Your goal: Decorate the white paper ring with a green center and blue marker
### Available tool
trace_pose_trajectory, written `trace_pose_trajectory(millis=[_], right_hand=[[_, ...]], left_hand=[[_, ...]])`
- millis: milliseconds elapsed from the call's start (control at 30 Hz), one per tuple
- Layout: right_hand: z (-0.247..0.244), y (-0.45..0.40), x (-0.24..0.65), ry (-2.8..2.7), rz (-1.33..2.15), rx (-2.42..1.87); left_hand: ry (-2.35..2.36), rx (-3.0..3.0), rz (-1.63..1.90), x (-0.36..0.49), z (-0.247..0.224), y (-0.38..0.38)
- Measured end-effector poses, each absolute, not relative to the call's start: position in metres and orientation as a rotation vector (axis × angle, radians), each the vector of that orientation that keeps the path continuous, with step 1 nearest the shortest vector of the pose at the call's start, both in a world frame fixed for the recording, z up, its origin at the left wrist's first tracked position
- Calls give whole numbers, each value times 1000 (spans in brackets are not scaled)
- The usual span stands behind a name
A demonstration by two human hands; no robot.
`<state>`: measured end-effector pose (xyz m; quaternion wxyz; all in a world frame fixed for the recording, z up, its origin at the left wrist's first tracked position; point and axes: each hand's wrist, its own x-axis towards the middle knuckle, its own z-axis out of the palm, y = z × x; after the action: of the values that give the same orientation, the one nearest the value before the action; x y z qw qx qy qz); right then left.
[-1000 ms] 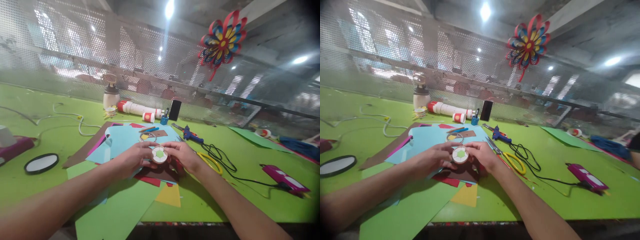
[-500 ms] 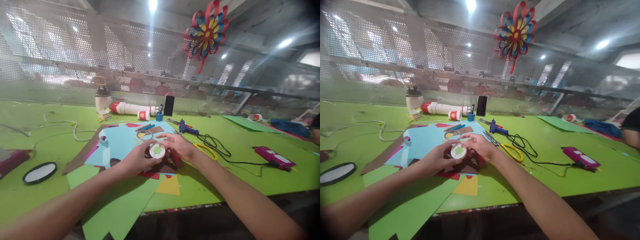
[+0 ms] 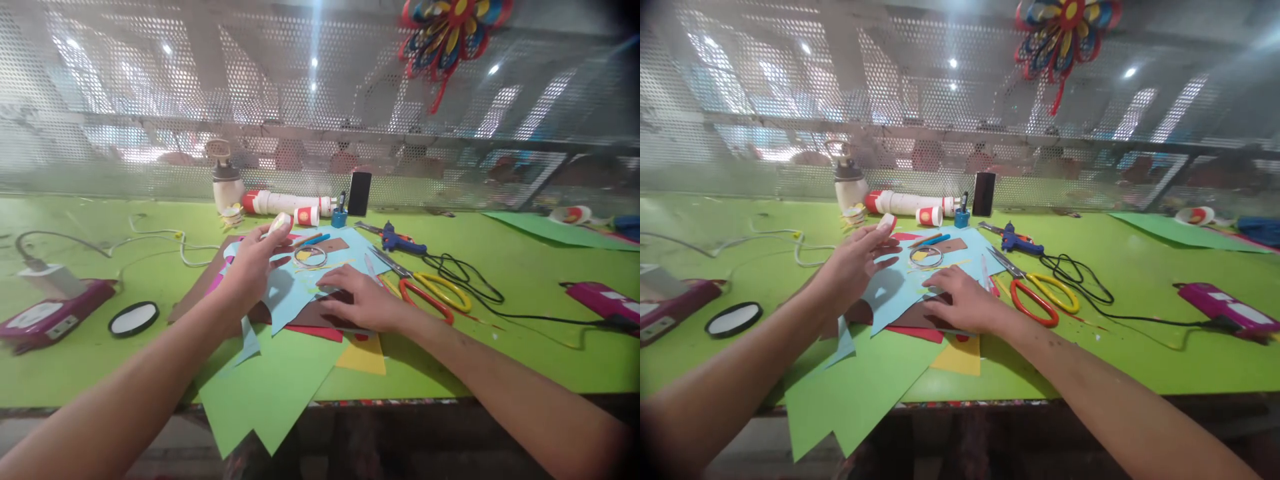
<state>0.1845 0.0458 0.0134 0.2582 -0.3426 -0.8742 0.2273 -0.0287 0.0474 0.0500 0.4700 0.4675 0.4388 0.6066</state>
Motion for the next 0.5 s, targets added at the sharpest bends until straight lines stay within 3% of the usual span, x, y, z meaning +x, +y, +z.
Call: trace_pose_trajectory(millis=[267,500], right_hand=[[13,35,175,-2735,247,-889],[3,24,165,-2720,18,-944]], left_hand=[[1317,1165,1414,-36,37,58],[1406,1224,1114,-35,38,63]])
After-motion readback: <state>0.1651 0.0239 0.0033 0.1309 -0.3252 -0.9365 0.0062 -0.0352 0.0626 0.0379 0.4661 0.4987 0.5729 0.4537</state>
